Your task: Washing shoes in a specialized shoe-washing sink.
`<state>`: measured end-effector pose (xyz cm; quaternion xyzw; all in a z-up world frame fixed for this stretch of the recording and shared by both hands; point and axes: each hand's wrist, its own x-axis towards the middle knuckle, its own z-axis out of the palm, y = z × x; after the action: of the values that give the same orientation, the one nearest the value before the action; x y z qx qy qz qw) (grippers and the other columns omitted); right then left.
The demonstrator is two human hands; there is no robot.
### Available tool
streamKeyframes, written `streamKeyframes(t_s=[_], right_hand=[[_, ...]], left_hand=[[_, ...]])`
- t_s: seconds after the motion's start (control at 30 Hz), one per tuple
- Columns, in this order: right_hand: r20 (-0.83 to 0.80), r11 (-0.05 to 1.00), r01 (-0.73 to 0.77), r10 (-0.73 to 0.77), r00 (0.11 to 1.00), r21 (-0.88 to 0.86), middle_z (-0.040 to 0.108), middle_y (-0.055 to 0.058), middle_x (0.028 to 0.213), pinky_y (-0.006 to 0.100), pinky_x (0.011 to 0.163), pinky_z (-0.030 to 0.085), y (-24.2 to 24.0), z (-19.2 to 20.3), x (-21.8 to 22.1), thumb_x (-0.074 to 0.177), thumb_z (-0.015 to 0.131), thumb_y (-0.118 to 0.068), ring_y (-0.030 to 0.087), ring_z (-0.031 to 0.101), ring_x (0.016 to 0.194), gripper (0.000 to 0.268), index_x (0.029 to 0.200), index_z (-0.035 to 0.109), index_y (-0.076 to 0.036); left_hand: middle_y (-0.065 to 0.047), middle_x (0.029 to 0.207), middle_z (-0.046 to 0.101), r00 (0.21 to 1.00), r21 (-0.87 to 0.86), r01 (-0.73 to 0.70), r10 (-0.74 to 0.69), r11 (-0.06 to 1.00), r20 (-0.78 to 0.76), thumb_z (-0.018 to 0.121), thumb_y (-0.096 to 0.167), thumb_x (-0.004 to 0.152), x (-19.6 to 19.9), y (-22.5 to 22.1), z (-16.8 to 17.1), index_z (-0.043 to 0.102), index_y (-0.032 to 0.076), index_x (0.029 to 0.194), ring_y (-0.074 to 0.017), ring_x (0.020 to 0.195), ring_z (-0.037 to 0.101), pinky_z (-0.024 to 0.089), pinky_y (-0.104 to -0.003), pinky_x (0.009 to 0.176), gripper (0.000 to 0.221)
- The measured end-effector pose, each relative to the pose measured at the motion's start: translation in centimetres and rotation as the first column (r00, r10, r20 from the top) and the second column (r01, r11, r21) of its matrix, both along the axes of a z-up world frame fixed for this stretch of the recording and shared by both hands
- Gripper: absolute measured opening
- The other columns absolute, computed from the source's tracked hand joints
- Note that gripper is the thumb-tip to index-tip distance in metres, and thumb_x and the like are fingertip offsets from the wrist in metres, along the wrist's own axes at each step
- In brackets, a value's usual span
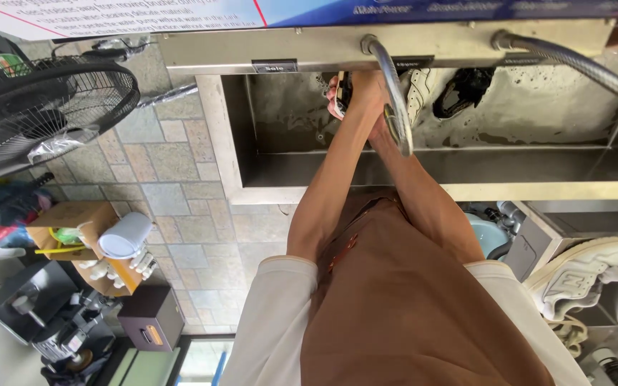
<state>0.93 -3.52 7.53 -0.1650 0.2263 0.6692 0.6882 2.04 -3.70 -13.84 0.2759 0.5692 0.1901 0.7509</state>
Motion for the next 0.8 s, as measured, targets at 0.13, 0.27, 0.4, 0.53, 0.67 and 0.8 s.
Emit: streamKeyframes(t_s=[0.13, 0.27, 0.4, 0.53, 0.67, 0.8], right_hand=[[0.223, 0.971, -0.077, 0.13, 0.966, -0.228, 0.063, 0.023, 0.109, 0.048, 0.073, 0.054, 0.5, -3.7, -0.6, 0.09, 0.062, -0.051, 0.036, 0.061, 0.092, 0.062, 0.12, 0.057, 0.003], [0.593, 0.763, 0.018, 0.487, 0.642, -0.647, 0.064, 0.023, 0.094, 0.05, 0.056, 0.048, 0.4, -6.4, -0.4, 0.086, 0.063, -0.046, 0.036, 0.056, 0.076, 0.056, 0.112, 0.055, 0.003], [0.5, 0.854, -0.025, 0.328, 0.801, -0.52, 0.063, 0.022, 0.097, 0.049, 0.063, 0.048, -0.2, -1.8, -0.6, 0.091, 0.057, -0.051, 0.036, 0.056, 0.081, 0.058, 0.121, 0.053, -0.002], [-0.046, 0.998, -0.027, 0.024, 0.999, -0.062, 0.061, 0.021, 0.11, 0.047, 0.082, 0.051, -0.5, 3.7, -1.5, 0.1, 0.047, -0.061, 0.035, 0.058, 0.096, 0.066, 0.138, 0.051, -0.008], [-0.063, 0.998, -0.059, 0.058, 0.996, -0.023, 0.06, 0.021, 0.117, 0.048, 0.09, 0.05, -2.2, 3.3, -1.9, 0.094, 0.048, -0.062, 0.035, 0.058, 0.103, 0.075, 0.141, 0.049, -0.004], [0.031, 0.991, -0.104, 0.102, 0.994, 0.079, 0.061, 0.022, 0.122, 0.048, 0.091, 0.049, -3.5, 3.2, -2.3, 0.097, 0.05, -0.061, 0.036, 0.058, 0.105, 0.071, 0.142, 0.051, -0.005]], left_hand=[[-0.013, 0.109, 0.065, 0.903, 0.089, 0.336, -0.294, 0.938, -0.314, 0.049, 0.018, 0.093, -1.7, 0.1, 4.4, 0.062, 0.0, 0.119, -0.0238, 0.101, 0.061, 0.049, -0.033, 0.09, 0.034], [-0.014, 0.112, 0.067, 0.512, 0.029, 0.747, -0.547, 0.664, -0.662, 0.038, 0.044, 0.099, -2.3, 1.1, 11.7, 0.065, 0.0, 0.12, -0.0278, 0.104, 0.062, 0.047, -0.036, 0.092, 0.057], [-0.016, 0.102, 0.07, 0.758, -0.005, 0.474, -0.411, 0.88, -0.506, 0.04, 0.056, 0.096, -2.3, 3.3, 18.4, 0.067, -0.005, 0.114, -0.0302, 0.097, 0.065, 0.049, -0.037, 0.085, 0.069], [-0.017, 0.098, 0.064, 0.826, 0.248, 0.346, -0.169, 0.905, -0.537, 0.048, 0.056, 0.087, -3.0, 3.0, 20.6, 0.055, -0.001, 0.13, -0.0309, 0.092, 0.061, 0.046, -0.038, 0.082, 0.072], [-0.014, 0.098, 0.061, 0.929, 0.035, 0.183, -0.161, 0.982, -0.333, 0.055, 0.045, 0.093, -3.3, 1.7, 19.4, 0.06, -0.007, 0.117, -0.023, 0.089, 0.058, 0.049, -0.036, 0.074, 0.057], [0.003, 0.098, 0.06, 0.7, -0.459, -0.527, 0.671, 0.715, 0.243, 0.049, 0.037, 0.093, -4.1, 0.7, 18.2, 0.06, 0.01, 0.113, -0.0045, 0.091, 0.054, 0.047, -0.021, 0.074, 0.036]])
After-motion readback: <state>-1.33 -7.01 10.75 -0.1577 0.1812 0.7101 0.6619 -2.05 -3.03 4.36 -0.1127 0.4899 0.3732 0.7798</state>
